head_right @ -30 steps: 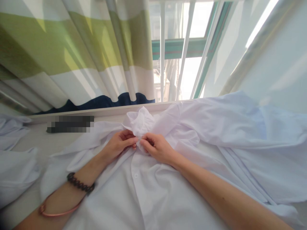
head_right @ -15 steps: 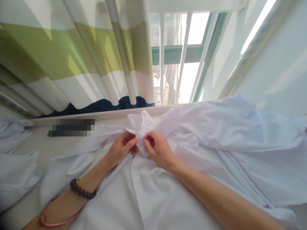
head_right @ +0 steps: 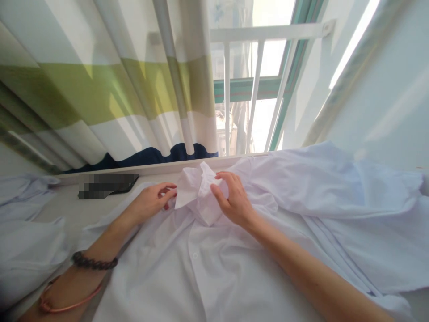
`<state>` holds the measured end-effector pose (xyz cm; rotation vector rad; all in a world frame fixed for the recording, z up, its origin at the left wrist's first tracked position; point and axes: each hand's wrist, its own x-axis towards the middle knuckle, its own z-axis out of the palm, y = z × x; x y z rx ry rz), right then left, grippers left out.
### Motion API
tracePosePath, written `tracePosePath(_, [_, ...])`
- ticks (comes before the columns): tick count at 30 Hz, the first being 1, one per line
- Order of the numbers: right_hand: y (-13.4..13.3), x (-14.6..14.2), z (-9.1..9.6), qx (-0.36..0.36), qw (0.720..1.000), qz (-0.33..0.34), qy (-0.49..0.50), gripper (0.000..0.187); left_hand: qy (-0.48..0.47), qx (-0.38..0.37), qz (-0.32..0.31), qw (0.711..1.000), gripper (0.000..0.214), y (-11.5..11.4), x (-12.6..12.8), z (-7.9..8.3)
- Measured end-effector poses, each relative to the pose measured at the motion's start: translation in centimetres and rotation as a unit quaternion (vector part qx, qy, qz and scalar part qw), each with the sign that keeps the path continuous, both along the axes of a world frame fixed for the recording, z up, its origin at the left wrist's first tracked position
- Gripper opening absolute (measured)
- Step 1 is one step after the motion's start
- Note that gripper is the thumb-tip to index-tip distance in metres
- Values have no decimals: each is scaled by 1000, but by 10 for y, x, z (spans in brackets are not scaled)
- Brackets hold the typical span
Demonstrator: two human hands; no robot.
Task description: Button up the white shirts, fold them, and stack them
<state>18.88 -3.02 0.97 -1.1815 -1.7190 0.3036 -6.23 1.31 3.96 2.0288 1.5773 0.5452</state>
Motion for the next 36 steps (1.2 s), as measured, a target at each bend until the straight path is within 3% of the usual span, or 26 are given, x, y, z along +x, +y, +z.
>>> tracePosePath(4, [-5, -10, 20, -105, 993, 35, -44, 32, 0, -174, -27, 984, 69, -7, -1, 10])
tracePosePath(7, [2, -20, 34, -137, 988, 4, -74, 36, -14, -256, -48, 965, 80, -9, -3, 10])
tracePosePath(10, [18, -22, 53, -148, 985, -27, -83, 19, -28, -222, -64, 973, 67, -10, -8, 9])
tracePosePath(15, [40, -13, 81, -241, 970, 38, -16, 5, -54, -110, -25, 992, 53, -3, -11, 19])
tracePosePath(19, [45, -7, 76, -261, 959, 96, 57, 39, -8, -73, 9, 997, 53, 11, 5, 32])
tracePosePath(22, [45, 4, 71, -297, 943, 146, 16, 62, -34, -82, 20, 996, 60, 14, 16, 40])
tracePosePath(25, [44, 22, 72, -329, 921, 201, -55, 45, -57, -122, -34, 990, 71, 9, 18, 44])
tracePosePath(27, [46, 31, 73, -338, 914, 203, -96, 21, -55, -124, -55, 989, 73, 6, 17, 43])
tracePosePath(28, [47, 33, 74, -333, 917, 189, -109, 19, -60, -114, -52, 990, 71, 5, 16, 43])
tracePosePath(30, [52, 34, 72, -300, 937, 141, -109, 27, -87, -77, -33, 993, 64, 6, 16, 42])
tracePosePath(33, [57, 30, 69, -261, 960, 93, -48, 16, -129, -42, -2, 991, 58, 10, 18, 40])
tracePosePath(36, [58, 26, 67, -265, 955, 133, -12, 49, -133, -71, 4, 989, 59, 12, 21, 32])
